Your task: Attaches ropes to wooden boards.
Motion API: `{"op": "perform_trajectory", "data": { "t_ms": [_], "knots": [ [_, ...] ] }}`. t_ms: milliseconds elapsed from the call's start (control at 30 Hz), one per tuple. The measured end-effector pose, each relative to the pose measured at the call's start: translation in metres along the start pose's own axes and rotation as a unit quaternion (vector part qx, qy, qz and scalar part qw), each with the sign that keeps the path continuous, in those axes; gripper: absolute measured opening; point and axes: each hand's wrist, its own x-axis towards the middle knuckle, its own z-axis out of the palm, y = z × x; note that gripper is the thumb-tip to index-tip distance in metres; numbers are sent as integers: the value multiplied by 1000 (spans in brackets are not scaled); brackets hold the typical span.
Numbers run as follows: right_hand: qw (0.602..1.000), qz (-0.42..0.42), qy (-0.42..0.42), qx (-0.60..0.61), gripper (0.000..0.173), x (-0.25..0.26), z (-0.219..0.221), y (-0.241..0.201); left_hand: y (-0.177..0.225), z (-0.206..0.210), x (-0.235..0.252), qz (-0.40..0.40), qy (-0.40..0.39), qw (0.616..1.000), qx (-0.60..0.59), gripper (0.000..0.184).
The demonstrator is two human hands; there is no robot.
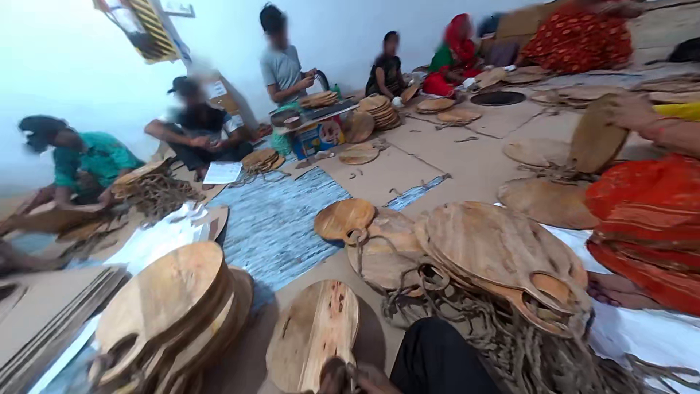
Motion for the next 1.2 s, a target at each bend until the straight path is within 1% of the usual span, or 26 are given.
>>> {"op": "perform_trajectory", "data": {
  "t_ms": [33,67,200,267,367,467,567,667,733,800,867,900,933,1000,1067,1100,1133,1200],
  "knots": [
    [1000,-8,7,12,35,3,-4,1,-5,2,2,20,12,1000,4,39],
    [1000,-4,7,15,34,3,-9,2,-7,6,2,28,24,999,16,40],
    [1000,1,11,1,32,4,-13,6,-13,15,4,2,6,998,61,39],
    [999,7,14,38,29,4,-13,7,-17,14,3,12,-4,998,62,39],
    [993,31,34,109,27,3,-12,4,-23,14,2,59,24,994,90,37],
    [987,24,37,153,24,6,-16,7,-28,10,6,52,14,993,107,43],
    [985,22,31,170,19,7,-19,8,-36,9,8,66,20,996,59,44],
    [984,28,34,170,20,5,-20,6,-35,3,7,47,37,996,-60,43],
    [984,23,28,173,22,4,-21,4,-37,2,8,20,79,992,-98,36],
    [982,9,10,188,25,3,-23,4,-38,1,8,-49,157,984,-75,34],
    [981,-6,-8,195,27,1,-26,6,-39,-7,9,-138,214,966,-53,43],
    [980,-14,-22,195,28,-1,-28,7,-43,-10,10,-161,234,957,-55,49],
    [980,-21,-38,195,29,-4,-30,7,-47,-13,11,-166,251,952,-52,51],
    [978,-28,-65,194,29,-7,-31,4,-49,-14,10,-126,270,955,-16,49],
    [978,-18,-77,192,30,-6,-30,0,-47,-11,10,-71,263,960,66,46],
    [979,-4,-74,189,32,-4,-29,-1,-47,-8,11,-54,246,963,93,45],
    [980,16,-68,186,33,-2,-29,-2,-46,-5,11,-53,215,969,106,44],
    [982,62,-43,171,35,2,-27,0,-44,-2,13,-98,103,984,103,43]
  ]
}}
